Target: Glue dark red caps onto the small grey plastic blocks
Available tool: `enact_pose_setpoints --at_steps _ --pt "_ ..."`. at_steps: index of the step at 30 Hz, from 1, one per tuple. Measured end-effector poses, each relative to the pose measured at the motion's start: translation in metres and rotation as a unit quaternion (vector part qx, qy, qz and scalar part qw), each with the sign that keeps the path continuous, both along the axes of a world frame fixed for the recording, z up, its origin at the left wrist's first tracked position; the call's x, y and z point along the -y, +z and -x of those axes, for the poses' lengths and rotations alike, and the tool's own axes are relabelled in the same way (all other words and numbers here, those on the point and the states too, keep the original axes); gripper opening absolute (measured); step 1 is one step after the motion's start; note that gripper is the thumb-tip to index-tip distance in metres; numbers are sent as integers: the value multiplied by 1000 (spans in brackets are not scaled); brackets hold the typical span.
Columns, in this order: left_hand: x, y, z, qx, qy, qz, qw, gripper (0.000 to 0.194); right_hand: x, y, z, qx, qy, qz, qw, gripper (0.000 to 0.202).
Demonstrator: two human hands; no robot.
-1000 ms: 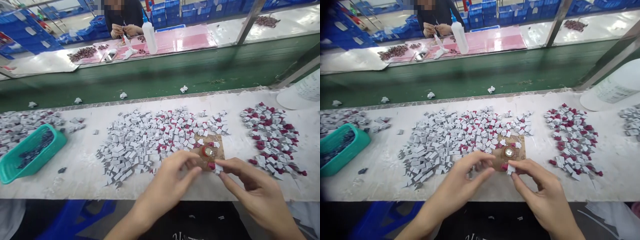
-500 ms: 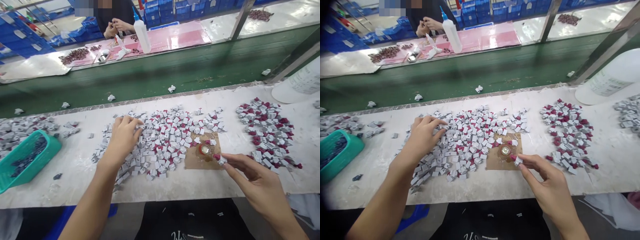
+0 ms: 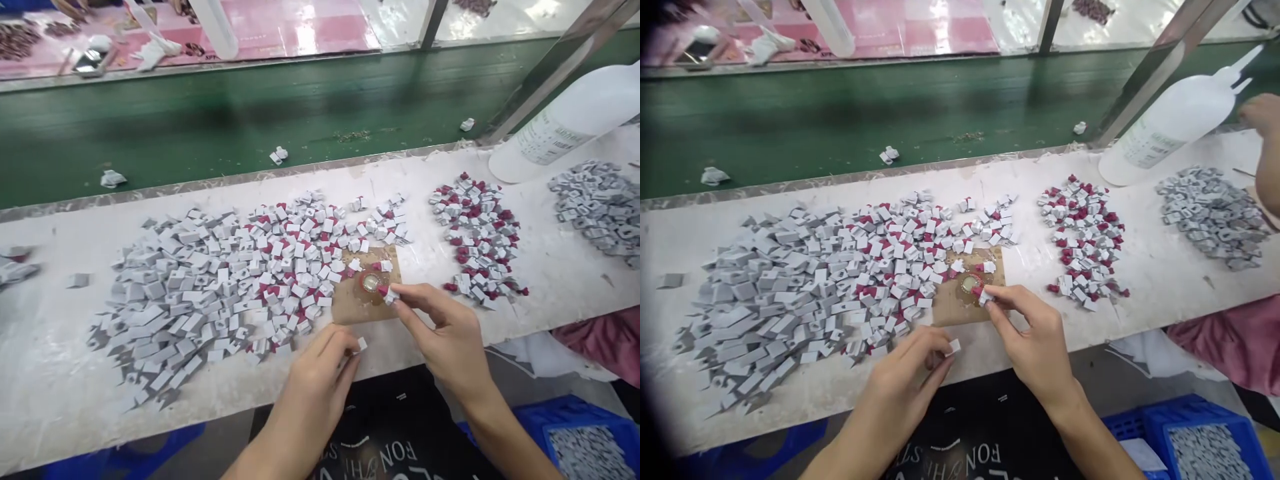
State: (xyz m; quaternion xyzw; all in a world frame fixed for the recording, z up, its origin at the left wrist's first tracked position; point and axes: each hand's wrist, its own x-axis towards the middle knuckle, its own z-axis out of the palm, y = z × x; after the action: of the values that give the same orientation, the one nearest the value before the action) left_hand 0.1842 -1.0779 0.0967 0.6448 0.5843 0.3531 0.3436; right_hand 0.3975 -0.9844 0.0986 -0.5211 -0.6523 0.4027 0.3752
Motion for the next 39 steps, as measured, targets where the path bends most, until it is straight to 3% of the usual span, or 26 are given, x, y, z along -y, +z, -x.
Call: enact_pose_setpoints --at_steps 3,5,19,24,28,33,39 --pt "4 -20 -13 -29 1 -15 999 24 0 -2 4 3 11 -5 1000 19" --pt "4 -23 -12 -41 -2 -21 999 21 -1 -3 5 -5 16 -2 1000 19" --pt "-14 -6 -7 -13 -27 100 995 20 -3 -3 9 -24 18 8 1000 20" --pt "-28 18 -2 96 46 117 987 11 -4 3 7 -64 -2 28 998 18" --pt "-49 30 1 237 98 154 954 12 -8 11 4 -174 -2 112 978 16" --pt "-75 33 -6 344 96 145 923 9 -15 13 3 -272 39 161 948 16" --pt "-85 33 -15 367 75 142 916 6 -17 10 2 -252 24 142 957 16"
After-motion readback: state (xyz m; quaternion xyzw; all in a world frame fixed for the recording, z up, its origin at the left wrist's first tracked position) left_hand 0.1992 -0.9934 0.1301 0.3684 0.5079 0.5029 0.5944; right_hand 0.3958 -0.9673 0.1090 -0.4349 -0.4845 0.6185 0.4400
